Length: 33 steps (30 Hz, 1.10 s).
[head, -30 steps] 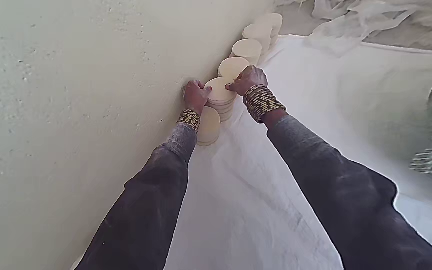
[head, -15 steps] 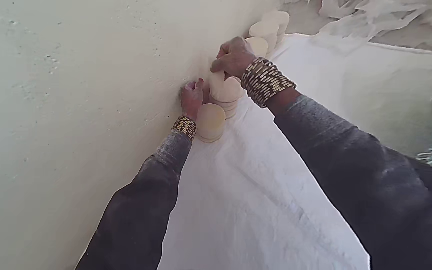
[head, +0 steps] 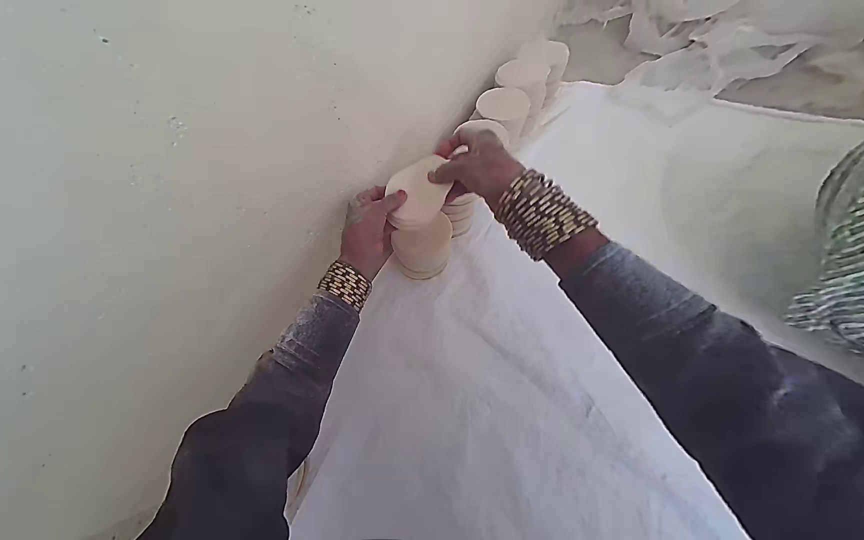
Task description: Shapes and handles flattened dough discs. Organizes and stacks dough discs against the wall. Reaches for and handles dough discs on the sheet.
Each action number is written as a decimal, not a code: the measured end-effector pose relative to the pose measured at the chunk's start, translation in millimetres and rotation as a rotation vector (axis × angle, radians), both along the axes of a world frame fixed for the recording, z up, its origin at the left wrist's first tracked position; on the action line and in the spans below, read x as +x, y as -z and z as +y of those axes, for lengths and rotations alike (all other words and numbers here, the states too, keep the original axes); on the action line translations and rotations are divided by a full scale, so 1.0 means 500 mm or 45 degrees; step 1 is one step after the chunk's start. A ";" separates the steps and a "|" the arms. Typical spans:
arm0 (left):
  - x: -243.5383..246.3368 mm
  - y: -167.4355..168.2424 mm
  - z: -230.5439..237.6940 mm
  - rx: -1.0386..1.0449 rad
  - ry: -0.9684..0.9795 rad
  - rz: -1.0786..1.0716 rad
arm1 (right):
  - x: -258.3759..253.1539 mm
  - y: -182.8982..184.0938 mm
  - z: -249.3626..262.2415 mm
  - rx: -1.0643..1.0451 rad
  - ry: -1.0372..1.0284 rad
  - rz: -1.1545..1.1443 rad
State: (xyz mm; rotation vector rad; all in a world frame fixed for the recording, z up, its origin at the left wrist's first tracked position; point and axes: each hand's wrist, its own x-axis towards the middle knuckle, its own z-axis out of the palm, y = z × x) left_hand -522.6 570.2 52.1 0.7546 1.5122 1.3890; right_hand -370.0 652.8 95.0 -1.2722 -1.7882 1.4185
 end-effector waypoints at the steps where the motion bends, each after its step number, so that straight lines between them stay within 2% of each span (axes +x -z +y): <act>1: -0.005 0.014 -0.001 -0.043 -0.005 0.053 | 0.001 0.021 -0.009 -0.045 0.028 0.003; 7: -0.026 0.072 0.005 -0.190 0.083 0.272 | 0.005 0.120 -0.030 -0.157 0.208 0.003; 11: -0.028 0.099 0.012 -0.202 0.116 0.511 | 0.009 0.151 -0.038 -0.165 0.235 -0.038; 16: -0.034 0.108 0.012 -0.139 0.011 0.764 | 0.006 0.177 -0.036 -0.069 0.237 0.016; 21: -0.028 0.100 -0.002 -0.146 0.031 0.934 | 0.003 0.188 -0.029 0.106 0.215 -0.117; 27: -0.022 0.124 -0.014 -0.110 -0.021 0.745 | 0.012 0.184 -0.026 0.262 0.198 -0.205; 33: -0.020 0.138 -0.021 -0.015 -0.080 0.648 | 0.001 0.185 -0.027 0.034 0.216 -0.127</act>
